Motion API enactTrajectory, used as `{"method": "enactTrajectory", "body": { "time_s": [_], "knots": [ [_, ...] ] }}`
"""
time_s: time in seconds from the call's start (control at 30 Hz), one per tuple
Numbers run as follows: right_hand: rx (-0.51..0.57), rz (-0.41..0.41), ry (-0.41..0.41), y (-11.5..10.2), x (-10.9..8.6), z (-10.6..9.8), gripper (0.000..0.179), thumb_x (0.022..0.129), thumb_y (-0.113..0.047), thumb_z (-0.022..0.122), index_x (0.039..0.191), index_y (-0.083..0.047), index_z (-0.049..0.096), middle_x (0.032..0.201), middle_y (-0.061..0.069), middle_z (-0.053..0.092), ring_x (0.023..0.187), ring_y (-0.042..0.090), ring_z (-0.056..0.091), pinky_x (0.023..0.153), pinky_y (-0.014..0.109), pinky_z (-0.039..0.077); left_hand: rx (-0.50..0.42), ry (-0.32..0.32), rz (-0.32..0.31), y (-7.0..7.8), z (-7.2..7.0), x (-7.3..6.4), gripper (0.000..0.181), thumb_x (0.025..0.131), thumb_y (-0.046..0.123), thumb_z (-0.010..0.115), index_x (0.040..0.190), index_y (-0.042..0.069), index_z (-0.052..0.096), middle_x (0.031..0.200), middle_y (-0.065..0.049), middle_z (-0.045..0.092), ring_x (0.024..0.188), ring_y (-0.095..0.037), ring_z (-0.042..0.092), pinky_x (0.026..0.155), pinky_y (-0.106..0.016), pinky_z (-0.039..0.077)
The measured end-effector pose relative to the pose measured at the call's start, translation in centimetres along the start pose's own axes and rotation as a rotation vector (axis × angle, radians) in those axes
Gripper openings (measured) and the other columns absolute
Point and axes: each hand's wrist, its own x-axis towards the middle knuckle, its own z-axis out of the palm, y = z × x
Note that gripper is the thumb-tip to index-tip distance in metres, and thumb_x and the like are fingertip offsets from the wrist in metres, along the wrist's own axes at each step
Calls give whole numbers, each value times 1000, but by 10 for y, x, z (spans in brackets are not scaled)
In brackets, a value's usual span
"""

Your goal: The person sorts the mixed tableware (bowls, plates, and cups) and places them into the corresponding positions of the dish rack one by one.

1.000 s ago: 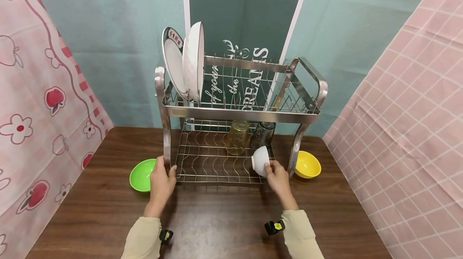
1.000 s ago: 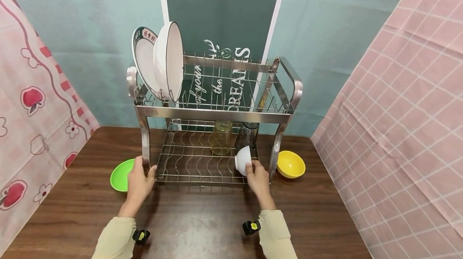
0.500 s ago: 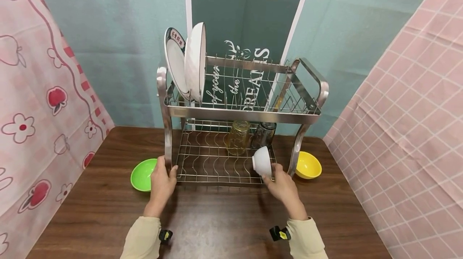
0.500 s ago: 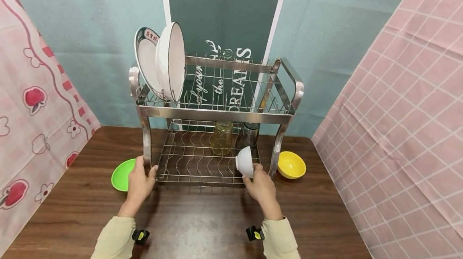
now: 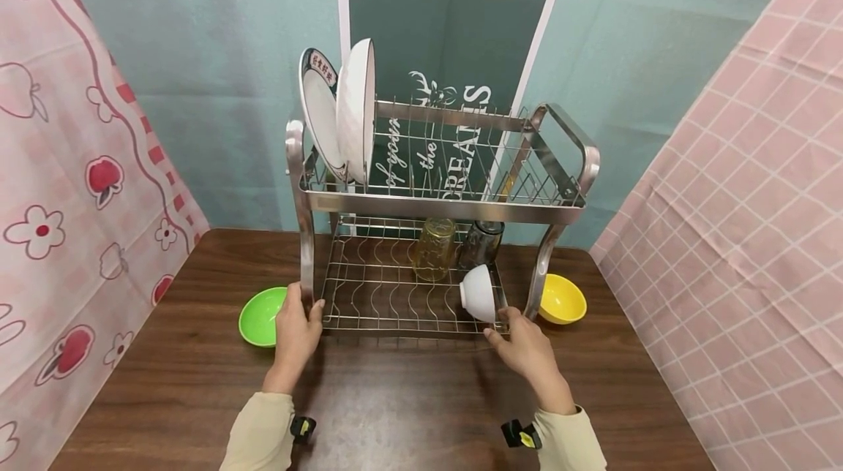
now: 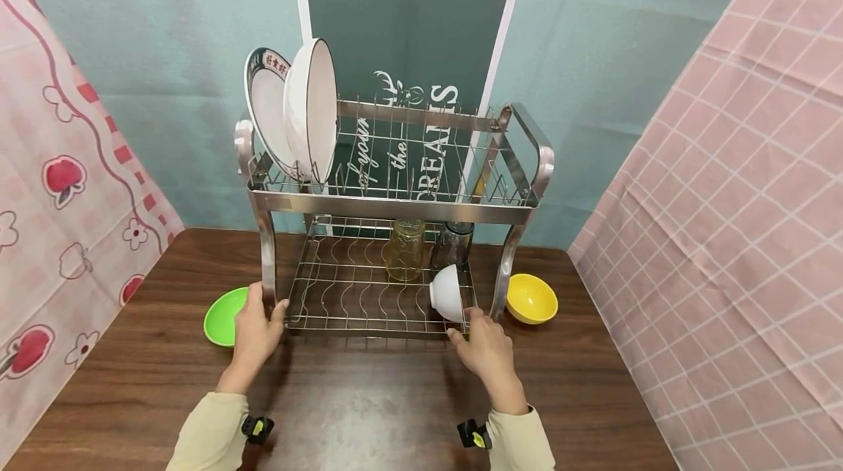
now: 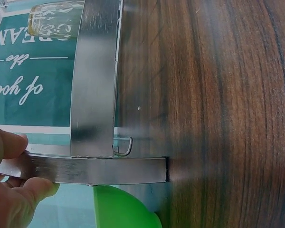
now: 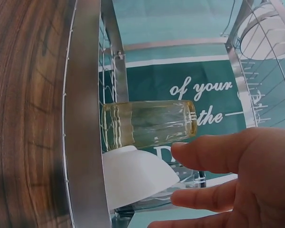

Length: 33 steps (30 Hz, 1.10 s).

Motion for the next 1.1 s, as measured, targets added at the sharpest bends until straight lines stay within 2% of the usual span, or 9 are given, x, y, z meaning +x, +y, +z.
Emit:
{"method": "enactTrajectory", "body": {
  "time_s": [0.33,0.7,0.93,1.1],
  "knots": [
    [-41,9,1,9,-4,-2,48,85,-25,66,120,5,53,109,22,60,97,42,56,74,58,43,2,0,5,-1,0,2,29,75,-7,69,95,-3,47,76,-19,54,73,-41,54,63,-51,40],
    [-38,44,-15,20,-9,-3,48,85,-26,66,118,7,52,107,24,56,98,43,54,74,61,40,-2,7,-24,-3,0,-1,27,76,-8,67,95,-3,48,75,-16,53,69,-36,52,62,-49,40],
    [-65,91,30,36,-12,-8,41,85,-20,64,115,7,54,103,25,57,93,46,55,70,59,42,-26,-4,-35,0,5,-4,25,79,-7,64,97,-4,47,83,-20,54,72,-38,51,64,-50,39],
    [-124,92,80,48,-9,-7,40,82,-19,65,111,7,55,99,27,56,88,48,53,66,61,42,-28,-1,-10,-1,8,-4,24,80,-9,61,95,-4,44,81,-19,50,72,-38,49,64,-50,37]
  ]
}}
